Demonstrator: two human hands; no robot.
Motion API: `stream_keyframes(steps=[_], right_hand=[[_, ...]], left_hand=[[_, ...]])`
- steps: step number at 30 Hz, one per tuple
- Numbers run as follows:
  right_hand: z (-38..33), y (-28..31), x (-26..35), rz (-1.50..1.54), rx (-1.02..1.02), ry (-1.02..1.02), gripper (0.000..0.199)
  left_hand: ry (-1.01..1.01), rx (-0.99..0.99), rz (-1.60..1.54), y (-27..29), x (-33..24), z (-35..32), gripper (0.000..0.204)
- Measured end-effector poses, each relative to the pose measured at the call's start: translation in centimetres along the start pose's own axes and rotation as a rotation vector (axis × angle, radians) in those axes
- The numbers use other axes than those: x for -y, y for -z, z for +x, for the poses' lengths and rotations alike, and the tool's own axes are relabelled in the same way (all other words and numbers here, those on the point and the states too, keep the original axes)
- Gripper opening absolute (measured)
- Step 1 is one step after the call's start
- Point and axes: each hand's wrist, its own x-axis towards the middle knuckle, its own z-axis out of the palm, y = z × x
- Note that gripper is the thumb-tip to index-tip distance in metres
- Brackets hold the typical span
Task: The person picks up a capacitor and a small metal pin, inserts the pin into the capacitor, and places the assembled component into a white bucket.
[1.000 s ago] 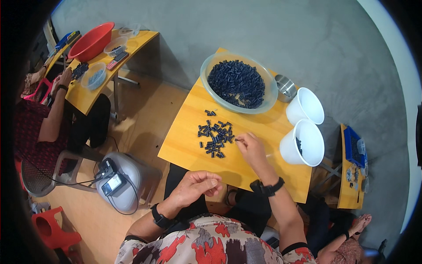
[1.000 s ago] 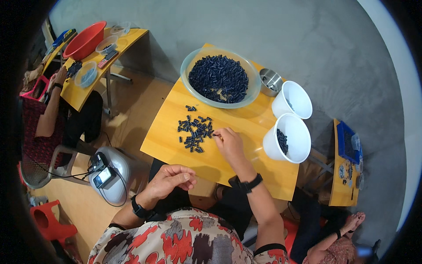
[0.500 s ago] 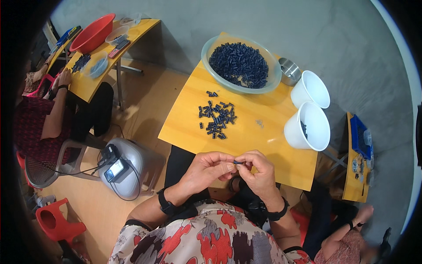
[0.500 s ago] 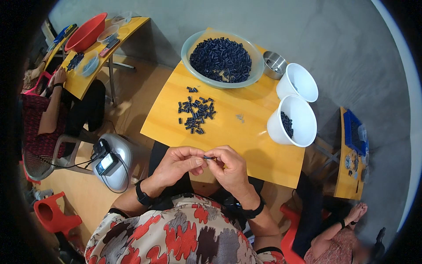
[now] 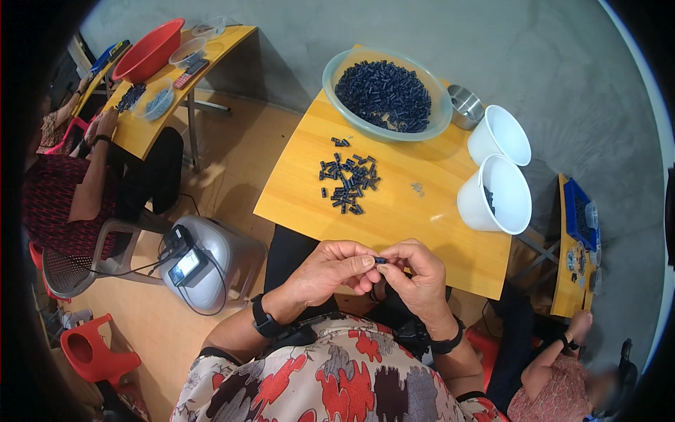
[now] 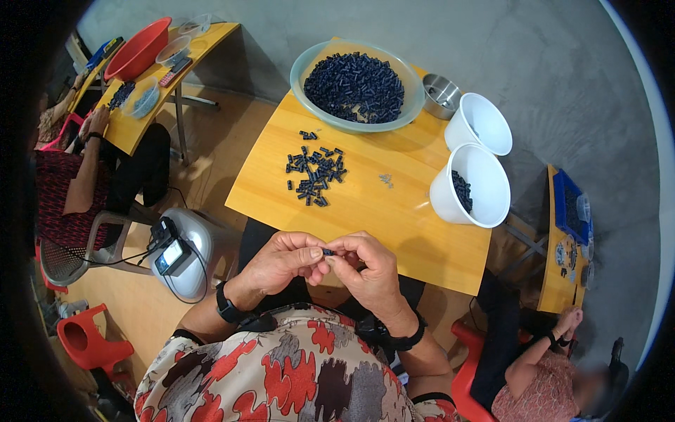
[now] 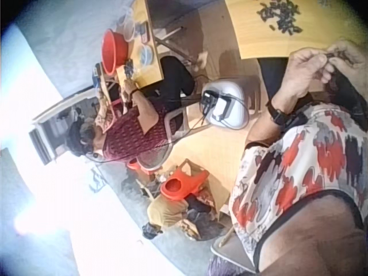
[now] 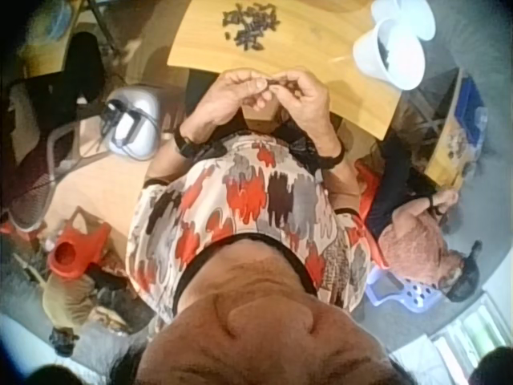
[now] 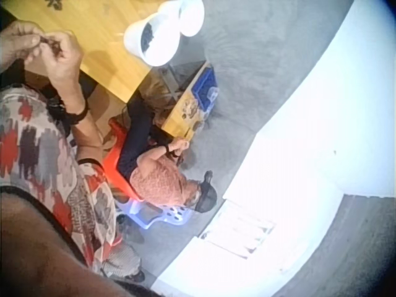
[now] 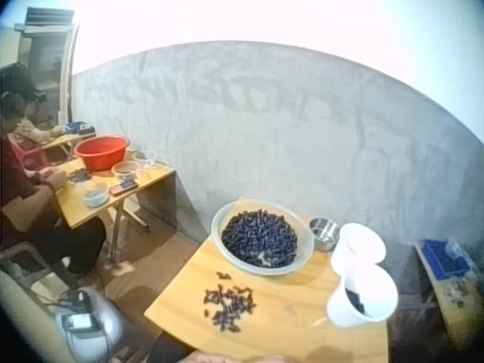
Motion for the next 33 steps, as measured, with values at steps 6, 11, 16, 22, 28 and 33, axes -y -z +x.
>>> stream_keyframes(steps=[6, 11, 16, 22, 28, 33], right_hand=[[0.4, -0.1, 0.6, -0.028, 0.026, 0.004, 0.016], [0.6, 0.0, 0.2, -0.083, 0.112, 0.029, 0.014], [1.0, -0.2, -0.6, -0.087, 0.192, 0.015, 0.015], [3.5, -0.5, -4.3, -0.185, 0.235, -0.175, 0.016], [7.1, -1.7, -6.9, -0.412, 0.154, -0.005, 0.016], [8.6, -3.0, -7.4, -0.585, 0.194, 0.075, 0.014]], left_hand=[[0.024, 0.025, -0.001, 0.4, 0.0, 0.0, 0.019], [0.043, 0.016, 0.026, 1.2, 0.2, -0.1, 0.020], [0.112, -0.009, 0.054, 2.3, 0.6, -0.3, 0.017], [0.084, -0.084, 0.030, 3.7, 0.6, -1.2, 0.013], [0.078, -0.103, 0.030, 4.7, 0.7, -1.9, 0.013], [0.060, -0.109, -0.003, 5.5, 0.5, -1.9, 0.013]])
